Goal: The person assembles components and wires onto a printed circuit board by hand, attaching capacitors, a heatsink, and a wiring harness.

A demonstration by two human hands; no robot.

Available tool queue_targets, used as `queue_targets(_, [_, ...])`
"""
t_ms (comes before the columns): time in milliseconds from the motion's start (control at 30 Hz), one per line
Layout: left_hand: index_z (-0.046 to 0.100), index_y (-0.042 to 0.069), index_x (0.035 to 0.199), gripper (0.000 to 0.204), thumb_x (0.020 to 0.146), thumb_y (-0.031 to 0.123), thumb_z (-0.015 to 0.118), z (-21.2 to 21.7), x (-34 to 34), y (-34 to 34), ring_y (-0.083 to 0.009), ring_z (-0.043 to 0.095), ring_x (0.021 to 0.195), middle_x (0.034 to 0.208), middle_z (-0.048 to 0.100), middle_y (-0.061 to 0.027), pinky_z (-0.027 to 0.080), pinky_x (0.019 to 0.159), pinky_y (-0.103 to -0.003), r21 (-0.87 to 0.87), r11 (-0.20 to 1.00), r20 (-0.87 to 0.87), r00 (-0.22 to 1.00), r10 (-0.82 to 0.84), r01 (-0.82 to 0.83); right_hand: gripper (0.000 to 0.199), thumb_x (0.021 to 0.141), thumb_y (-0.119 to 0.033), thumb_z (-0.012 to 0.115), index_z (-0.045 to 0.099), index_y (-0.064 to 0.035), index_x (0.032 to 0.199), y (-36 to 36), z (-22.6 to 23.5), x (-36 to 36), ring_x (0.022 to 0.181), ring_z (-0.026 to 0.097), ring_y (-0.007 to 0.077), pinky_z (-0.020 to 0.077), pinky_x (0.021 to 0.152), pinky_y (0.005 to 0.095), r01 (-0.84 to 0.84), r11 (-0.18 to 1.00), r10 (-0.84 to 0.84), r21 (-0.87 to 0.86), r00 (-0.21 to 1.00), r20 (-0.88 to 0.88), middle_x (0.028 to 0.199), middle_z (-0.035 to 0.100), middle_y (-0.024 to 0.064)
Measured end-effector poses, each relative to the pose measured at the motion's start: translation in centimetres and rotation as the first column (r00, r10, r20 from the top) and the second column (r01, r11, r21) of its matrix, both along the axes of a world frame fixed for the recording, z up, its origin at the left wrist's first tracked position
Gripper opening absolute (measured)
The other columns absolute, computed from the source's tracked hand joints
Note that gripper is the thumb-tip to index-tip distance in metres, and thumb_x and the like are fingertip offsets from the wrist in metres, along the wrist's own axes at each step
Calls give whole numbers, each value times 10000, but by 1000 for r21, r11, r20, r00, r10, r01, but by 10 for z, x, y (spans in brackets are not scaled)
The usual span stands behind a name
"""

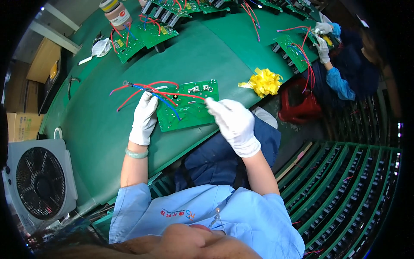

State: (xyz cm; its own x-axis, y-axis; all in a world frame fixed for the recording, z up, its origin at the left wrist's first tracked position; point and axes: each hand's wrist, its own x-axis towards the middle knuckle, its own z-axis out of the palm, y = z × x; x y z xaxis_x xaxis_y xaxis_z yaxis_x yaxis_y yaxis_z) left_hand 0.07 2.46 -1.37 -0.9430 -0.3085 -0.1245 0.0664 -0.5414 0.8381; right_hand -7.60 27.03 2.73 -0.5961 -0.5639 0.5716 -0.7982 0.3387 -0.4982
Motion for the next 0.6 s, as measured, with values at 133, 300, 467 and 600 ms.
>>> queue_targets(133, [510,46,1114,212,905,68,533,-4,1,0,-132,536,979,1094,569,-61,434,889,-281,-19,1000,-10,1000,-14,14,351,719,8,670,670,-101,1052,17,1,-1,734,607,185,499,656,277,113,993,-113,-42,994,3,806,646,62])
queue_targets(300, [496,24,1159,252,924,112,516,-8,5,-4,-165,554,1032,1122,575,-87,440,939,-307,-27,999,-39,999,-26,25,291,750,-42,708,668,-71,1036,34,-3,-20,808,591,208,481,722,289,442,868,-445,-225,895,40,847,619,82])
queue_targets(467, [520,83,1066,175,898,45,547,6,0,3,-100,527,957,1048,556,-18,427,878,-247,88,996,-51,998,-26,31,218,774,-94,698,639,-60,980,107,-56,-78,839,607,239,502,747,328,597,802,-579,-21,768,-272,889,638,76])
queue_targets(600, [496,92,1068,192,893,44,555,-2,2,-3,-135,554,998,1094,566,-53,459,899,-277,3,999,-18,999,-38,38,204,782,-86,691,639,-45,975,130,-73,-52,833,605,231,496,758,323,581,806,-566,115,813,-139,880,634,85])
